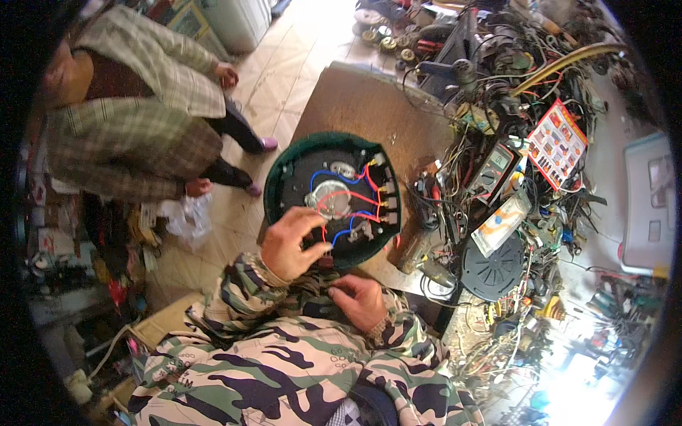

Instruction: The person disassembles a circular electronic device using a power drill, then manipulates internal wires and components with pliers and a screwdriver. They retrieve a new part from a shelf, cut a cable, and connect it to the device's wiring.

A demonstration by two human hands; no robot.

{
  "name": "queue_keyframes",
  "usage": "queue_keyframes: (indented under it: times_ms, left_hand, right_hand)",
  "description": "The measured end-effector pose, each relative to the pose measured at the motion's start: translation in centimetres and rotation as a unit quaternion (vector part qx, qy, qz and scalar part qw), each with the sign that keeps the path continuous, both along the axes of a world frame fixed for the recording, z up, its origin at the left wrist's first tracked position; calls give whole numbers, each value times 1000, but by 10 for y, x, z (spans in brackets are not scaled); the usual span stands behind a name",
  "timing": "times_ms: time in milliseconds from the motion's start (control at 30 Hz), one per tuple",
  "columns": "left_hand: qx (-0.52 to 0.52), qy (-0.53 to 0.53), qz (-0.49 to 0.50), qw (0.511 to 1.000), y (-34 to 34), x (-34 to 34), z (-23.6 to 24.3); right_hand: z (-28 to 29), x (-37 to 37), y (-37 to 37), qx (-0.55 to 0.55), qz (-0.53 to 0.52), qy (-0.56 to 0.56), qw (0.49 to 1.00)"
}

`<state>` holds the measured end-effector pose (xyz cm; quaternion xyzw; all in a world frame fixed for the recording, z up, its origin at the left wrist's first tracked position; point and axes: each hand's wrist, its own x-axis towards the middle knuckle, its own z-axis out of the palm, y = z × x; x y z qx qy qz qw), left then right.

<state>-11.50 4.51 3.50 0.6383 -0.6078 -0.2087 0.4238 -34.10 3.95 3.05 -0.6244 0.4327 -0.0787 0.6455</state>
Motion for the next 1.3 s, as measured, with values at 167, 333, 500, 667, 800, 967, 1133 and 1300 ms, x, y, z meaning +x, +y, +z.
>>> queue_keyframes:
  times_ms: [167,333,500,667,800,967,1133,1300]
  left_hand:
    - [-26,11,-33,999,-5,-3,-24]
    - [-52,33,-14,998,-6,2,-25]
    - [-54,44,-52,996,-9,7,-17]
    - [-28,45,-64,997,-13,18,-16]
    - [1,84,-81,993,-12,20,-21]
    - [-21,58,-111,992,-11,27,-29]
    - [-4,100,-120,988,-12,31,-38]
    - [22,128,-119,984,-8,36,-41]
  right_hand:
    - [-4,5,7,-18,-69,4,997]
    - [3,13,9,-13,-97,21,995]
    - [-9,19,16,-15,-122,-6,992]
    - [-8,25,12,-43,-132,-1,990]
    - [-25,5,9,-17,-177,-7,984]
    - [-32,-24,3,-19,-234,113,966]
    - [-81,-32,7,-50,-260,127,956]
    - [-112,-33,7,-117,-259,188,940]
